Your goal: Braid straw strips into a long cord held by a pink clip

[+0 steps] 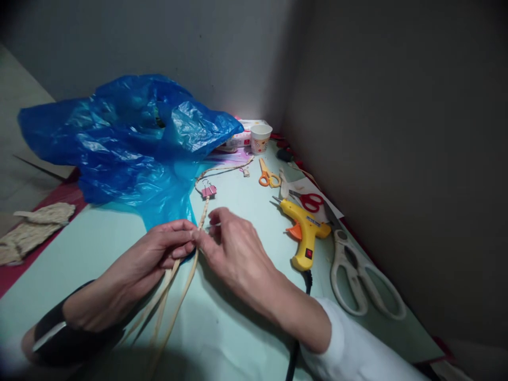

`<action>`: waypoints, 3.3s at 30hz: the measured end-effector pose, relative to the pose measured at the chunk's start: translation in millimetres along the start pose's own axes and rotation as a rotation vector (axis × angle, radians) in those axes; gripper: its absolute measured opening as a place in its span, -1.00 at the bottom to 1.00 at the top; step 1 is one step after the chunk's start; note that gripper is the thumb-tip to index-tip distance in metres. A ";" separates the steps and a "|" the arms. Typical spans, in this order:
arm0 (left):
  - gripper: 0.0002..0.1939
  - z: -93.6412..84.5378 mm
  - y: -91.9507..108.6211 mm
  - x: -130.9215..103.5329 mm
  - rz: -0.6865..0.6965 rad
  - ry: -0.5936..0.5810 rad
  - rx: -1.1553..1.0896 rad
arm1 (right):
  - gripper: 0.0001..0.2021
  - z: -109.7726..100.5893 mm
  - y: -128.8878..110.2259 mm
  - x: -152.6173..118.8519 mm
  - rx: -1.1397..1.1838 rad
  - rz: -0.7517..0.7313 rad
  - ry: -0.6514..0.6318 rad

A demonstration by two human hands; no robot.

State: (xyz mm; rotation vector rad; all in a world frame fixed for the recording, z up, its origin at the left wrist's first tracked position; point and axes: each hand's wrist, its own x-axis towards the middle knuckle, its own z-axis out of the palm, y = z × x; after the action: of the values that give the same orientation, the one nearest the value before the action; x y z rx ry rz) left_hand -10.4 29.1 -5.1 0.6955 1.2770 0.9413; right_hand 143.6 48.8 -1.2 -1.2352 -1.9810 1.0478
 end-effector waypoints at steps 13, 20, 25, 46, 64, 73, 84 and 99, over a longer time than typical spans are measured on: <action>-0.87 1.6 -5.6 2.0 0.103 0.058 0.130 | -0.78 2.5 14.3 7.8 0.072 -0.019 -0.242; -0.85 0.5 -8.7 2.7 0.123 0.052 0.193 | -0.74 6.4 11.7 6.5 -0.027 -0.007 -0.131; -0.86 3.6 -11.1 -3.2 0.259 0.093 0.379 | -0.68 6.8 11.8 7.2 0.056 -0.009 -0.143; -0.82 24.6 -63.7 -23.6 0.787 0.491 1.181 | -0.69 10.1 14.9 4.6 0.547 0.232 -0.214; -0.86 3.2 4.2 -0.4 0.029 -0.188 0.147 | -0.69 10.5 18.0 6.4 0.752 0.144 -0.270; -0.76 6.3 -8.2 -2.8 -0.045 -0.019 -0.011 | -0.82 9.4 16.7 -1.6 0.174 0.081 -0.141; -0.83 6.1 -11.6 2.7 -0.019 0.033 0.138 | -0.87 -0.2 7.3 -5.0 -0.238 0.041 -0.236; -0.80 4.7 -16.5 -4.9 0.026 0.045 0.114 | -0.80 21.8 -2.3 -32.5 -0.876 -0.557 0.127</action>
State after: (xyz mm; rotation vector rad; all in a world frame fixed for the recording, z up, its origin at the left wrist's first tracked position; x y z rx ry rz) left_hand -2.8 17.3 -16.2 0.7845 1.3719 0.9146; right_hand 138.5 11.6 -12.8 -0.9688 -2.5429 -0.2084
